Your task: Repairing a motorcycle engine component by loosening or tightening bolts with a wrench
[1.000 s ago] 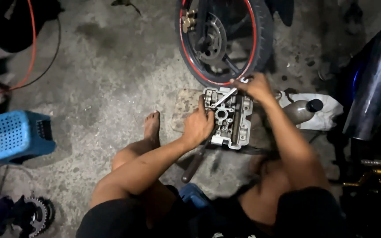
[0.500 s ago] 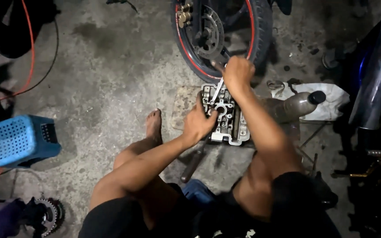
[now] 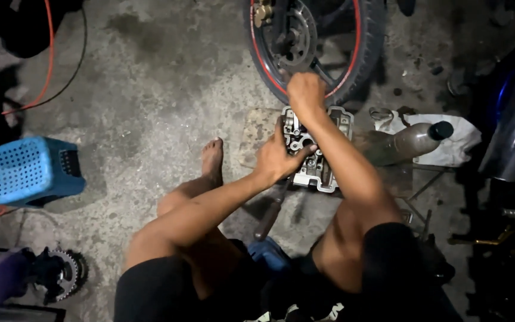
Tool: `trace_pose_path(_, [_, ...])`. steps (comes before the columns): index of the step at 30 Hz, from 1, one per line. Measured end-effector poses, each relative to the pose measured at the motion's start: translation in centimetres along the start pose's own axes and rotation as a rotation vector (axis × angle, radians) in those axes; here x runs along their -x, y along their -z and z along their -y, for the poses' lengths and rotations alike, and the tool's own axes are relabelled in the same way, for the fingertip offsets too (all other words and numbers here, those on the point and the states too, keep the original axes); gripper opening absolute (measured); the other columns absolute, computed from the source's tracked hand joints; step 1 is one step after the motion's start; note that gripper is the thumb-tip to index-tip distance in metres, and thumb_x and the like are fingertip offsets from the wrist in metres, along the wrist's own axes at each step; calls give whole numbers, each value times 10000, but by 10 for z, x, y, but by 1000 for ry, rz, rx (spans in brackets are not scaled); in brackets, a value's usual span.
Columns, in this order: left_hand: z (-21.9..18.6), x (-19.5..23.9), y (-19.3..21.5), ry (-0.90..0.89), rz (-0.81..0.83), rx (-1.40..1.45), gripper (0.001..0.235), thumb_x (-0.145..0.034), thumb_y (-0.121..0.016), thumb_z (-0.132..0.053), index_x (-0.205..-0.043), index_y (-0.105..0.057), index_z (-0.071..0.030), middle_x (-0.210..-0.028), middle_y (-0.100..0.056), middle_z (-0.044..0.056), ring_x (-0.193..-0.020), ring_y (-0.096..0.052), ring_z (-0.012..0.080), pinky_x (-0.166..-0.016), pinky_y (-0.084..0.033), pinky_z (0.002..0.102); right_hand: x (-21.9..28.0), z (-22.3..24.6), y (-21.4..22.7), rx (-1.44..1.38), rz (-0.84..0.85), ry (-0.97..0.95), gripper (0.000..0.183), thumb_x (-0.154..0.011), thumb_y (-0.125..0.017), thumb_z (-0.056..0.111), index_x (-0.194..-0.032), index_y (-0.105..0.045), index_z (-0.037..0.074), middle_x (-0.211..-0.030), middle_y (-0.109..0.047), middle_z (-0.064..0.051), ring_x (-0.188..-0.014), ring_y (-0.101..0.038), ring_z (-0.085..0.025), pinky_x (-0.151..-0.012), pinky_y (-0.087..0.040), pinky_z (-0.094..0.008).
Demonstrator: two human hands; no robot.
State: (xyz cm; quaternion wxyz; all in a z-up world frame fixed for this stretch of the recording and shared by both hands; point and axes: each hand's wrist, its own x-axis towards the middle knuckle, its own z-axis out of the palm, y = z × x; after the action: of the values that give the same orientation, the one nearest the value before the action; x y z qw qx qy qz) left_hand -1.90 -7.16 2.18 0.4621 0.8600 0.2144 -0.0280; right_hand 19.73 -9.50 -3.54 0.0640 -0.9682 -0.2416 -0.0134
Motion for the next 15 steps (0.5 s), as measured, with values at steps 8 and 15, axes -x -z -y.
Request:
trace_pose_path(8, [48, -32, -40, 73, -58, 150, 621, -700, -797, -481, -1141, -635, -75, -1009, -760, 173, -1060, -709, 421, -863, -554, 545, 33, 79, 12, 89, 63, 309, 443, -1046, -487, 330, -882, -792, 54, -817, -785, -130, -880, -780, -284, -807, -610, -453])
trace_pose_path(15, [47, -22, -26, 16, -16, 192, 655, -706, -802, -443, -1203, -591, -72, -1061, -740, 189, -1095, -687, 431, -889, -542, 548, 99, 127, -72, 192, 17, 485, 325, -916, -571, 297, -844, -802, 80, -963, -704, -181, -1043, -675, -417, -711, -611, -435])
